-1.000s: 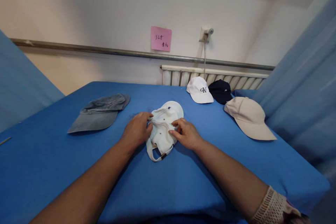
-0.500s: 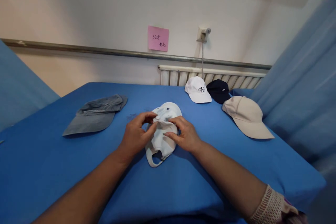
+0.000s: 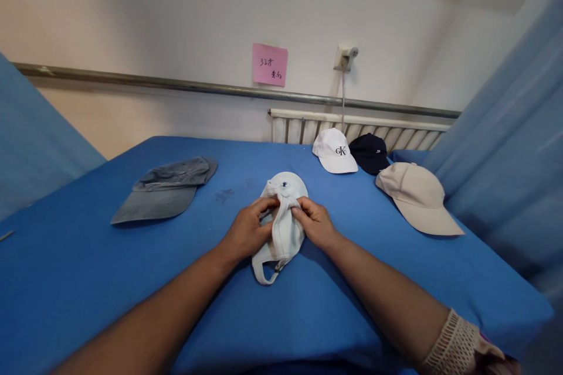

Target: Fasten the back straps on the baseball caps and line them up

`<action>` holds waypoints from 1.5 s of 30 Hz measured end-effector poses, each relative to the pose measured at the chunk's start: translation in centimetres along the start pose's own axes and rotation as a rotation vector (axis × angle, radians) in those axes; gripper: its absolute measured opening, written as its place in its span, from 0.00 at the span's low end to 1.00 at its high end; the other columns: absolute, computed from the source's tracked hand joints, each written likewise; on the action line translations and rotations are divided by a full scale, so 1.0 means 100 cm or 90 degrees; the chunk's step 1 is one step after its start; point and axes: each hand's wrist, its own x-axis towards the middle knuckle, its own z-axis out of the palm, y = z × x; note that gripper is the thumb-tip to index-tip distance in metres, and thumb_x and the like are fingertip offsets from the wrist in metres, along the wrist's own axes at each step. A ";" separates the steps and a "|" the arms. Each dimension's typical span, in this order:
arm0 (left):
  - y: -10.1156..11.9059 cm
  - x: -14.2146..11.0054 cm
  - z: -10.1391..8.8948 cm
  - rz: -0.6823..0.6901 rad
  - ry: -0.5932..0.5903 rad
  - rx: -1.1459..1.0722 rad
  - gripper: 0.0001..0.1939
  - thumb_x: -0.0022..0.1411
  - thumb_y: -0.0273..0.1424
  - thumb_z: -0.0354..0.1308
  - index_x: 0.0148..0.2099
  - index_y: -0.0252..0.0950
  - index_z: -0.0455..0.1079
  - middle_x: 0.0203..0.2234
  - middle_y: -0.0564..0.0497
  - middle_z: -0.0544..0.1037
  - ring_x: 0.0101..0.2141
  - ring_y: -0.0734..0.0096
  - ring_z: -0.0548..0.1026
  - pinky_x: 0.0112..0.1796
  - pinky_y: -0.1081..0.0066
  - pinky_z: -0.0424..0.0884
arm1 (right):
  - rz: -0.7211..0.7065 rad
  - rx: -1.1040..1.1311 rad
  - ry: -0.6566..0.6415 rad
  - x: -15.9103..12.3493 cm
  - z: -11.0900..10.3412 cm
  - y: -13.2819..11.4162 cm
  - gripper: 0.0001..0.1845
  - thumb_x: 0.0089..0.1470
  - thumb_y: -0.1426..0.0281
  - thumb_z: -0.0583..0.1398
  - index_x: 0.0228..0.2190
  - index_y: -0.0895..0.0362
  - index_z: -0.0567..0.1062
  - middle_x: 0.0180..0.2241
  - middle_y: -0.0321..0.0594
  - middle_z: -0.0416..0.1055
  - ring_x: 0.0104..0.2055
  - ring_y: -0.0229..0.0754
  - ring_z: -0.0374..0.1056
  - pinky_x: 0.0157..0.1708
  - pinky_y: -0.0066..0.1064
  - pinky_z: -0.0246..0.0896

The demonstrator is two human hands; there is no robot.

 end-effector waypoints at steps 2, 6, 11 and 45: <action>-0.001 -0.001 0.004 0.016 -0.018 -0.005 0.18 0.55 0.33 0.60 0.49 0.38 0.72 0.47 0.46 0.78 0.47 0.59 0.76 0.50 0.61 0.70 | 0.008 0.026 -0.020 0.000 0.001 -0.001 0.11 0.57 0.62 0.55 0.36 0.56 0.73 0.29 0.33 0.70 0.32 0.38 0.66 0.32 0.27 0.63; -0.004 0.000 0.008 0.001 -0.013 -0.019 0.12 0.56 0.33 0.58 0.44 0.37 0.71 0.39 0.48 0.80 0.39 0.61 0.78 0.42 0.64 0.73 | 0.000 0.048 -0.070 -0.002 0.005 -0.002 0.12 0.57 0.62 0.56 0.38 0.56 0.73 0.31 0.34 0.71 0.34 0.38 0.67 0.35 0.27 0.64; -0.001 0.003 0.003 0.001 0.014 0.031 0.08 0.57 0.34 0.57 0.38 0.37 0.71 0.32 0.51 0.79 0.33 0.64 0.77 0.38 0.67 0.73 | -0.014 -0.004 -0.003 -0.004 0.005 -0.004 0.12 0.57 0.62 0.56 0.35 0.57 0.74 0.29 0.34 0.70 0.31 0.37 0.66 0.32 0.26 0.62; -0.004 0.008 -0.024 -0.068 0.121 -0.038 0.10 0.50 0.33 0.60 0.35 0.35 0.73 0.27 0.51 0.76 0.29 0.68 0.74 0.33 0.68 0.72 | -0.124 -0.731 -0.312 0.002 0.008 -0.037 0.09 0.51 0.76 0.59 0.35 0.61 0.78 0.36 0.52 0.75 0.40 0.51 0.70 0.35 0.34 0.63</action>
